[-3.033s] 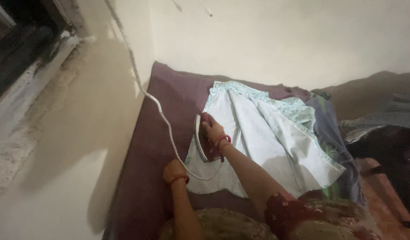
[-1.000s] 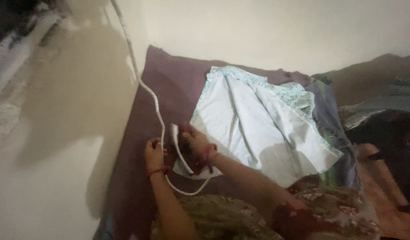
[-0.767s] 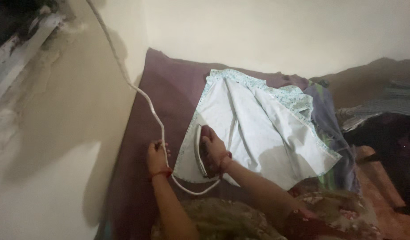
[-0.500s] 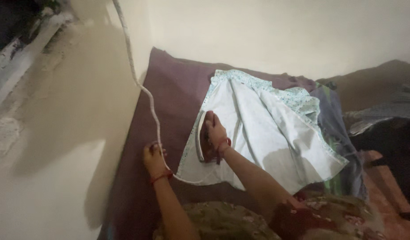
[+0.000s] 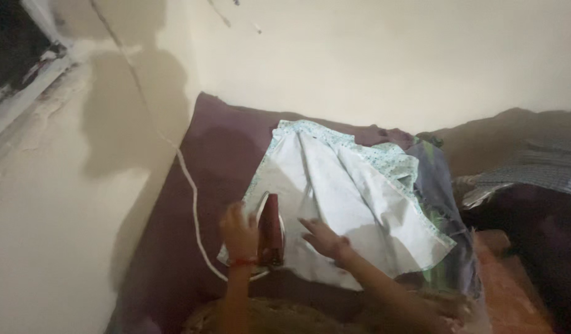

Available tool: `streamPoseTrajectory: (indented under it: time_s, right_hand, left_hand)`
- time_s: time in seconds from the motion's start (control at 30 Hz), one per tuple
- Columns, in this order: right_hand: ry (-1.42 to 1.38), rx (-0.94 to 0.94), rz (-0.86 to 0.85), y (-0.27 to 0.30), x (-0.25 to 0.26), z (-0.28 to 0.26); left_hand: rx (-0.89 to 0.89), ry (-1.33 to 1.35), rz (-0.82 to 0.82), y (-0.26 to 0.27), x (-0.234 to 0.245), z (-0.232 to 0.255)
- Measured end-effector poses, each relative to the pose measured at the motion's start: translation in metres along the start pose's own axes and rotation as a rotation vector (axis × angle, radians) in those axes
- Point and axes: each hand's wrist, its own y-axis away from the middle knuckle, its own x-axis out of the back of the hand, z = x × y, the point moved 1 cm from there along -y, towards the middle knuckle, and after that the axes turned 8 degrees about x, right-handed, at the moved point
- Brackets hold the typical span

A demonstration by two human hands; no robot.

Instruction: The person irons a light-colored patterned shirt on a purple-covered surface. They repeatedly smooth the fabric, use a red and white iron to press different sections, and flip the shirt to iron both sides and the sleeves.

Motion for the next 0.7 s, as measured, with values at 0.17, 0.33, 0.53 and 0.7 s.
streamPoseTrajectory:
  time_s: [0.17,0.33,0.53,0.7]
  right_hand:
    - [0.124,-0.194,-0.286,0.108,-0.008,0.065]
    - [0.051,0.038,0.048,0.099,-0.008,0.085]
    - [-0.027,-0.043,-0.043,0.069,0.032,0.096]
    - [-0.033,-0.15,-0.147,0.075,0.05,0.1]
  left_hand:
    - [0.103,-0.117,-0.326,0.027,-0.033,0.063]
    - [0.286,-0.286,-0.464,0.034,-0.047,0.084]
    - [0.433,-0.222,-0.455,0.031,-0.072,0.066]
    - [0.222,-0.247,-0.311,0.006,-0.083,0.069]
